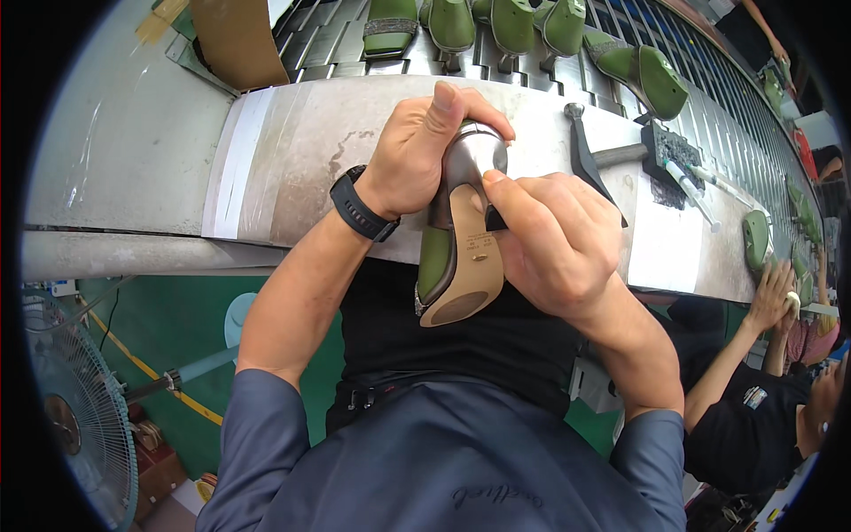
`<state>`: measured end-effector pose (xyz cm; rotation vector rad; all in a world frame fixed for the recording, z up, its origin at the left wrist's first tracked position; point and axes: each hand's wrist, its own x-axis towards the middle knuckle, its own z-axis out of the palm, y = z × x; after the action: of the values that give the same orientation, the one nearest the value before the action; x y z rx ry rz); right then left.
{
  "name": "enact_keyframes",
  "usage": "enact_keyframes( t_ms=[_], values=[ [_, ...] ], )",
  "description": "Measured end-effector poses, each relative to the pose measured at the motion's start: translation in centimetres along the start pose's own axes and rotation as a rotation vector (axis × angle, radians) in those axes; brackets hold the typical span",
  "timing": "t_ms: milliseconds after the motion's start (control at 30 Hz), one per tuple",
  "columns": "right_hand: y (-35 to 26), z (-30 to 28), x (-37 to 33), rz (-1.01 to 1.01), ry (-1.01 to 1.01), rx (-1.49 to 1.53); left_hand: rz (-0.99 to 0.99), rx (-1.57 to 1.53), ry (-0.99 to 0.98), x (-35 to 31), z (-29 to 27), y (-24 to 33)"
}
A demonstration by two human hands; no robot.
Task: The person assembles shoes on an assembly line by placing shoe soles onto shoe lasts, pressing them down by hand, and then using a hammer to secure the edges and components around the heel and side.
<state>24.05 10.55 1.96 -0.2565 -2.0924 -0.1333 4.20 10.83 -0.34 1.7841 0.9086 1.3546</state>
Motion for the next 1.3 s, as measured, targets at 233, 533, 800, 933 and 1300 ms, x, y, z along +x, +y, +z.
enact_keyframes(
  t_ms=[233, 533, 800, 933, 1300],
  values=[
    [1.3, 0.2, 0.7, -0.018, 0.005, -0.061, -0.056, 0.002, -0.013, 0.6, -0.7, 0.2],
    [3.9, -2.1, 4.2, 0.521, -0.469, 0.063, -0.264, 0.081, 0.078, 3.9, 0.1, -2.5],
    [5.1, -1.0, 5.6, 0.855, -0.827, 0.002, -0.113, -0.024, 0.248, 4.4, 1.2, -2.9],
    [5.4, -0.7, 3.8, 0.879, -0.733, 0.021, -0.124, 0.139, 0.147, 4.3, 1.3, -2.5],
    [3.9, 1.1, -0.5, 1.280, -0.358, 0.741, 0.149, 0.468, 0.108, 4.5, 1.1, -2.9]
  ],
)
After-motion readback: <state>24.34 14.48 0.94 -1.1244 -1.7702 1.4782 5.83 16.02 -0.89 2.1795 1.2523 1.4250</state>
